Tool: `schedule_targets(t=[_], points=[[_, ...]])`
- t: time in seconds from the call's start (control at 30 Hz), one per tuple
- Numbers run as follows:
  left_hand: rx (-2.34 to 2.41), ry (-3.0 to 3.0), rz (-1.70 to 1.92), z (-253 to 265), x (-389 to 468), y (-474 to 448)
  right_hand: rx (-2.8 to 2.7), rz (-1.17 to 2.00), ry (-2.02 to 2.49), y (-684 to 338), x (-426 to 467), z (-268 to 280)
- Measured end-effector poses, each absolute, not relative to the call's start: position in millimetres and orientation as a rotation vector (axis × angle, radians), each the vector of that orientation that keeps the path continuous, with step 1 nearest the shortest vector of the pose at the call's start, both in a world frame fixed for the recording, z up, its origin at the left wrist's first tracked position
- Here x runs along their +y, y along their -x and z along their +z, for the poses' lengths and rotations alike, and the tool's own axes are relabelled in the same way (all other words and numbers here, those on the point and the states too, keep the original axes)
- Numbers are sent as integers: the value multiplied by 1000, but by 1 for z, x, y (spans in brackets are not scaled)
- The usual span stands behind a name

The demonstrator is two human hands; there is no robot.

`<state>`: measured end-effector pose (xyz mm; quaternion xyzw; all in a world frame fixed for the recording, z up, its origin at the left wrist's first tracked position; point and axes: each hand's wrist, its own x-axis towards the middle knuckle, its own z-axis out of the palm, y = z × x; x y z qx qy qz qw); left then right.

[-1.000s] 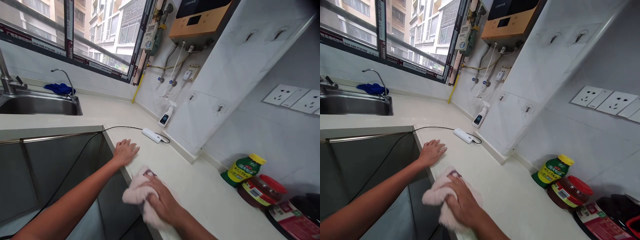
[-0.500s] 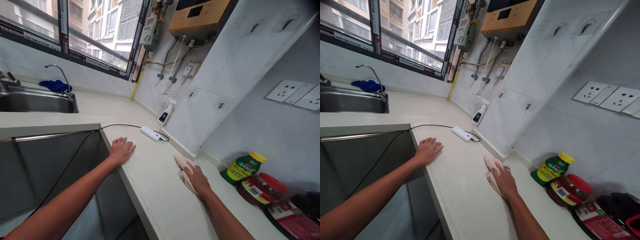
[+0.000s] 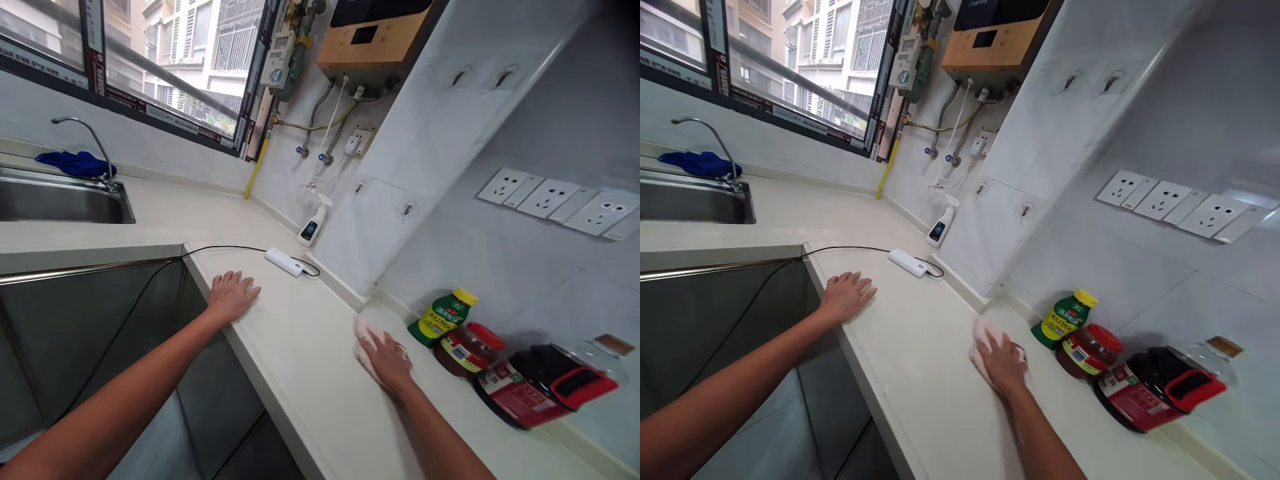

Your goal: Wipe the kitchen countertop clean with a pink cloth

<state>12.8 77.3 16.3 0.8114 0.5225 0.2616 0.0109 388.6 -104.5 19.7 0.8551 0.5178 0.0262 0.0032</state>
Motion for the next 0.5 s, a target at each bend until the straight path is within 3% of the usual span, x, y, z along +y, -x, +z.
schedule_targets(t=[0.23,0.5], points=[[1634,-2546,704,22,76,-11,2217,40,-2271,-254,-96,26],[1506,-2602,597,31,35,-33,2589,-138,-1963,-205,-205,33]])
